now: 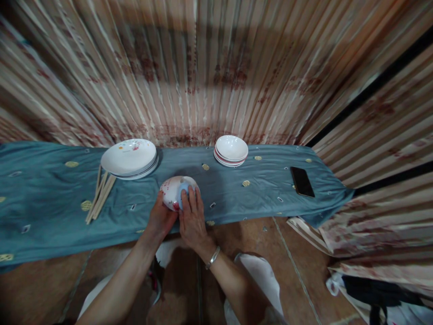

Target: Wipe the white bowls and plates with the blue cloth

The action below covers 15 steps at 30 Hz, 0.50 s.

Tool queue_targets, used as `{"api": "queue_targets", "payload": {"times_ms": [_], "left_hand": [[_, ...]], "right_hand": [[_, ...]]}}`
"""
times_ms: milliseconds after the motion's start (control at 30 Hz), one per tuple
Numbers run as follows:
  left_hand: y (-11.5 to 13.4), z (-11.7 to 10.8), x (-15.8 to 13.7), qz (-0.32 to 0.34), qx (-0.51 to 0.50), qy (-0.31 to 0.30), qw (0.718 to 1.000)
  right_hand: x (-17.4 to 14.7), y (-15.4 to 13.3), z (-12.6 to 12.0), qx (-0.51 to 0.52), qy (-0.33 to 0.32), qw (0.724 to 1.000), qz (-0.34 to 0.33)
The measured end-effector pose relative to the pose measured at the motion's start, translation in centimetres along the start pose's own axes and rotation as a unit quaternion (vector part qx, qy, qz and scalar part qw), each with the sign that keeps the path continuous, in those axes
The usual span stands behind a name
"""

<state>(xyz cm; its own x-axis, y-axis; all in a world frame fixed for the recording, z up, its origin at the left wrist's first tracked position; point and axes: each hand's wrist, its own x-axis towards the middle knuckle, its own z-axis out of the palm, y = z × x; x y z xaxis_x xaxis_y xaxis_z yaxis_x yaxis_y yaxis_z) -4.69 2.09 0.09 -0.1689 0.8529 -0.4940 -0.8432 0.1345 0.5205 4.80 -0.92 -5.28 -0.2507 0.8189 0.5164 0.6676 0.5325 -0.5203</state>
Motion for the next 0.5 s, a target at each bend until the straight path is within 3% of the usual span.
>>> {"api": "queue_targets", "payload": {"times_ms": [233, 367, 500], "left_hand": [[-0.8, -0.2, -0.1, 0.035, 0.028, -0.024, 0.999], [-1.4, -0.7, 0.4, 0.084, 0.098, -0.021, 0.991], [-1.7, -1.4, 0.6, 0.135, 0.18, -0.056, 0.973]], "right_hand": [[1.4, 0.1, -1.4, -0.03, -0.015, 0.999, -0.009], [2.1, 0.3, -2.6, -0.036, -0.004, 0.999, -0.008], [2.6, 0.7, -3.7, -0.024, 0.013, 1.0, 0.009]]}}
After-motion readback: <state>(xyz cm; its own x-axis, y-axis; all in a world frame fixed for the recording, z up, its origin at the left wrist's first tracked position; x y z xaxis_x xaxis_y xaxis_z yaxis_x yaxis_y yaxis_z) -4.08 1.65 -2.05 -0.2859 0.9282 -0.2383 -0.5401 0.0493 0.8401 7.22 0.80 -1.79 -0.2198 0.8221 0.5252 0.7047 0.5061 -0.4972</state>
